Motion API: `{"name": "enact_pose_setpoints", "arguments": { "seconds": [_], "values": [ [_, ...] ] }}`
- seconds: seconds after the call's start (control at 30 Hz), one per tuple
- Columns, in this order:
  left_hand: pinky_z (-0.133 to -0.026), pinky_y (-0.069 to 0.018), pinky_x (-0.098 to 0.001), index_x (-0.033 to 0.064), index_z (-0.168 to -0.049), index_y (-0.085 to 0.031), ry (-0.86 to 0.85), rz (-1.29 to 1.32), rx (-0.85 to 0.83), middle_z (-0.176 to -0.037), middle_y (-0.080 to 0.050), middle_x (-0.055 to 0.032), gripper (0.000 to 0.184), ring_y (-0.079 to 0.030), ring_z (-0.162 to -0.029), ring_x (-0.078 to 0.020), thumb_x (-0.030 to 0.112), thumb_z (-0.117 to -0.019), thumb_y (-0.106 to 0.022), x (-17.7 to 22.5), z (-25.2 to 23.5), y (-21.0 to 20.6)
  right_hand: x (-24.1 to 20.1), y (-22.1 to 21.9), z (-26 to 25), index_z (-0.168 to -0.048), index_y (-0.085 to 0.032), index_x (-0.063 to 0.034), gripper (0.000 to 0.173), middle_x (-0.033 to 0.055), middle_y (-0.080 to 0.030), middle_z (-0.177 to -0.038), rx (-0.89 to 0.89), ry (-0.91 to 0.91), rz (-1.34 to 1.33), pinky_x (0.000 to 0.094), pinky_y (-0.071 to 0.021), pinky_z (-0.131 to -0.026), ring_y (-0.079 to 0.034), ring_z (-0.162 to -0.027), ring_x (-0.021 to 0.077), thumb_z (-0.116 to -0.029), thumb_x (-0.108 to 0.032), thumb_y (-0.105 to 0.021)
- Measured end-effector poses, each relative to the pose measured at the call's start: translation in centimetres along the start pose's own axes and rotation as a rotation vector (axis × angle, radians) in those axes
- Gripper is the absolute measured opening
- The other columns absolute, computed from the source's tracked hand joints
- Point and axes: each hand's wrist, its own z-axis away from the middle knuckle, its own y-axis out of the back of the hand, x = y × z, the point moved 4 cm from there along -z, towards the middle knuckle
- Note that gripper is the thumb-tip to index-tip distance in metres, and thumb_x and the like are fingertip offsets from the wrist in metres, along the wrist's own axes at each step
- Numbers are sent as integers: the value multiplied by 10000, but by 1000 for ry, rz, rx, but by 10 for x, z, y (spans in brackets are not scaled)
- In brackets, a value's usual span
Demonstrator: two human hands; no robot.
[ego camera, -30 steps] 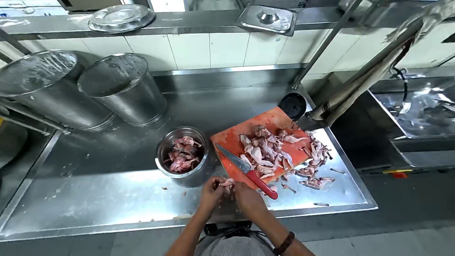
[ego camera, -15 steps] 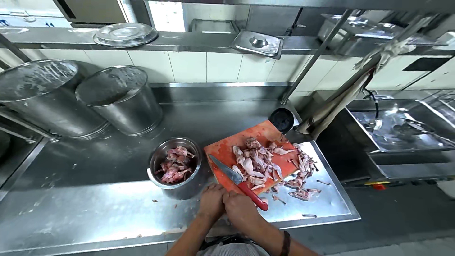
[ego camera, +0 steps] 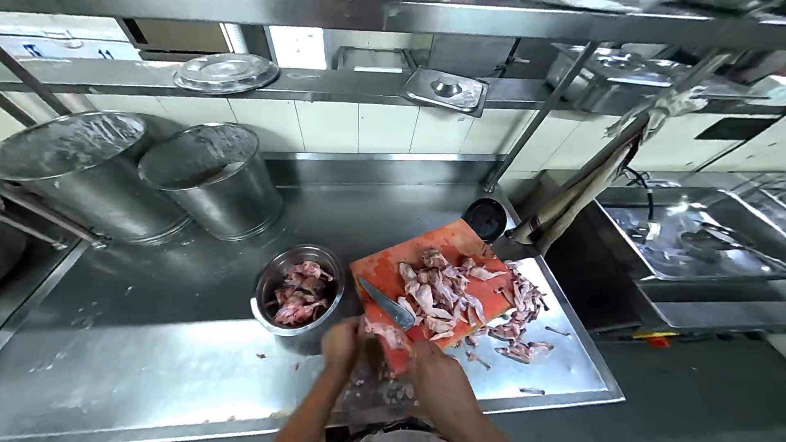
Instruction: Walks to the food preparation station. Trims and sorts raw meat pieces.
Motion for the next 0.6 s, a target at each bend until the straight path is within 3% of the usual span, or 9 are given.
{"name": "enact_pose_setpoints", "arguments": {
  "seconds": [0.03,0.1,0.13,0.2,0.27,0.37,0.47,0.53,0.6],
  "values": [
    [-907,-549,-593,104,-1075,-744,-26,-16,17,-1100,-747,-129,461,-711,-1068,-332,457,-1052,-449,-5,-6,9,6,6,-1,-1122,-701,-4,278,181,-728,-1027,34,0,1,468,-618,-705,-749,-844,327,-999,-203,-552],
    [-966,-545,-537,121,-1121,-734,-211,33,-8,-1152,-727,-95,350,-689,-1103,-279,404,-987,-579,4,-9,29,17,6,-9,-1164,-676,-3,285,187,-708,-1110,3,-7,42,453,-623,-739,-747,-883,321,-1034,-187,-501],
    [-1048,-518,-503,156,-1211,-707,-346,77,-8,-1251,-693,-69,370,-643,-1202,-250,383,-921,-675,13,-8,38,20,4,-13,-1169,-666,-2,273,189,-696,-1129,-7,1,67,444,-625,-746,-745,-888,318,-1038,-166,-492],
    [-1151,-424,-541,266,-1420,-576,-536,100,-56,-1502,-529,-52,661,-460,-1427,-276,372,-804,-791,39,0,60,21,2,-23,-1162,-663,-4,241,187,-688,-1123,12,31,113,434,-630,-731,-744,-878,314,-1029,-126,-503],
    [-1157,-381,-601,312,-1424,-576,-672,88,-120,-1588,-437,-25,714,-350,-1501,-290,373,-764,-839,68,16,69,20,2,-29,-1132,-668,-12,202,182,-688,-1107,38,84,116,435,-634,-721,-746,-869,306,-1011,-91,-527],
    [-1161,-410,-489,154,-1127,-734,-762,72,-136,-1391,-631,-4,303,-487,-1402,-216,362,-908,-712,90,18,45,16,3,-32,-1097,-675,-16,171,176,-686,-1088,52,193,121,425,-634,-708,-740,-864,304,-972,-49,-563],
    [-1119,-429,-480,100,-972,-756,-804,75,-89,-1171,-734,-33,308,-622,-1231,-209,347,-1006,-574,86,12,28,19,8,-34,-1074,-682,-31,168,161,-679,-1090,45,245,144,423,-631,-673,-735,-825,292,-988,-91,-550],
    [-1091,-438,-483,94,-928,-742,-824,19,-58,-1131,-733,-46,285,-643,-1172,-223,321,-989,-581,83,13,21,19,4,-28,-1015,-689,-37,184,160,-686,-1030,81,301,165,428,-622,-593,-731,-735,287,-1001,-165,-558],
    [-1072,-456,-494,116,-984,-749,-791,-60,-28,-1125,-737,-49,208,-658,-1152,-238,293,-941,-649,76,13,15,19,-1,-20,-1020,-697,-41,198,147,-699,-997,81,301,149,430,-617,-578,-731,-714,276,-978,-192,-576]
  ]
}}
